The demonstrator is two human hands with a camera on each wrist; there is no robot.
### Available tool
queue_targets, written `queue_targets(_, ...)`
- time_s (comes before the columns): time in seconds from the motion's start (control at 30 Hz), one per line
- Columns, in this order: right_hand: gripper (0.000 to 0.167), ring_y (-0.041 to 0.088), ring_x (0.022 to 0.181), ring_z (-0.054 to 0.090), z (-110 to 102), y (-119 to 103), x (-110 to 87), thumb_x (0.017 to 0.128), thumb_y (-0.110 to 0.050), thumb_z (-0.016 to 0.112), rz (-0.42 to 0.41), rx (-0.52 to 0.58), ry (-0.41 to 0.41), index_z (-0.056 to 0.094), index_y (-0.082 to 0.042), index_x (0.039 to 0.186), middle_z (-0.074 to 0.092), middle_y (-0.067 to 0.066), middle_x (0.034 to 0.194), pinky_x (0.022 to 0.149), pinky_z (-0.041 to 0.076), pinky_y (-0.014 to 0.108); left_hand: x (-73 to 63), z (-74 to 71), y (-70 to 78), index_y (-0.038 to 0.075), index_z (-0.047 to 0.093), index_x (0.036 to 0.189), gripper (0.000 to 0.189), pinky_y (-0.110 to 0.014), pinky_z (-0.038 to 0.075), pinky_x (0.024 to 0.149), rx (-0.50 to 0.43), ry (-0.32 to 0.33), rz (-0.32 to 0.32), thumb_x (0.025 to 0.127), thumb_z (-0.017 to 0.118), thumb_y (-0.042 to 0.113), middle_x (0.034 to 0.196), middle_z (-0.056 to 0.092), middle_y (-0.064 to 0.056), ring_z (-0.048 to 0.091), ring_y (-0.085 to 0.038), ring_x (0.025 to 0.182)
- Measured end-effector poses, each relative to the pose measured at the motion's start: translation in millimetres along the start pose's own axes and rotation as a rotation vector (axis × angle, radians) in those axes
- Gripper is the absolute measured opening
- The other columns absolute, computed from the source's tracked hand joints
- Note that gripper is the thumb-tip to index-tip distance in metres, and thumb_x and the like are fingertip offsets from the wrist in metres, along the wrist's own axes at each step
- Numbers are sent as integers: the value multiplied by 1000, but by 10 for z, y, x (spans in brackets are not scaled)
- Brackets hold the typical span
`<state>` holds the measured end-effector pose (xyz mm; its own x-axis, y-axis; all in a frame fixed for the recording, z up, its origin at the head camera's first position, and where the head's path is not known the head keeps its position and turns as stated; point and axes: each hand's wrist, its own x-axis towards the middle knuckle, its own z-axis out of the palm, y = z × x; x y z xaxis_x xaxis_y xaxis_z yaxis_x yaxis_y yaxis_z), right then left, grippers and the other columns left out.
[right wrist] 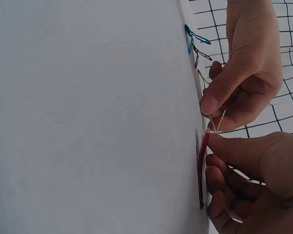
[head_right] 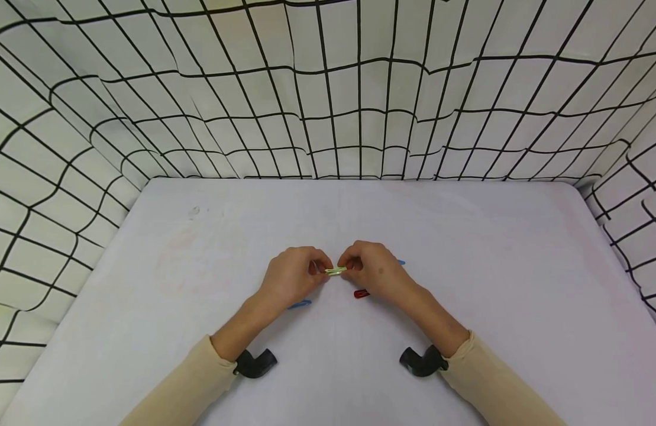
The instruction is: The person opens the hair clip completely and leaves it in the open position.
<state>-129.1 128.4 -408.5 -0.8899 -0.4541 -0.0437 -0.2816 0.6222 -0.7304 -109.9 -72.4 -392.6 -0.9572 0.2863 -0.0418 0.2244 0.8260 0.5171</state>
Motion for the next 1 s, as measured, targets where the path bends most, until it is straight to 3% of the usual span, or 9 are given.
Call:
queue_targets(0.63, 16, 12, 84, 58, 14, -18, 6, 88, -6, 81, 29, -57, -50, 78, -12, 102, 68, -1, 93, 75, 49, 25, -18, -14, -6, 14, 81, 95, 9, -26, 50, 64, -21, -30, -3, 87, 83, 12, 82, 73, 3, 63, -10, 75)
queue_targets(1.0, 20, 15, 90, 63, -66, -38, -58, 88, -8, 81, 13, -42, -9, 76, -11, 107, 72, 1, 99, 80, 52, 28, -45, -69, 42, 16, 80, 107, 22, -33, 55, 78, -23, -35, 13, 86, 84, 9, 96, 74, 1, 67, -15, 91)
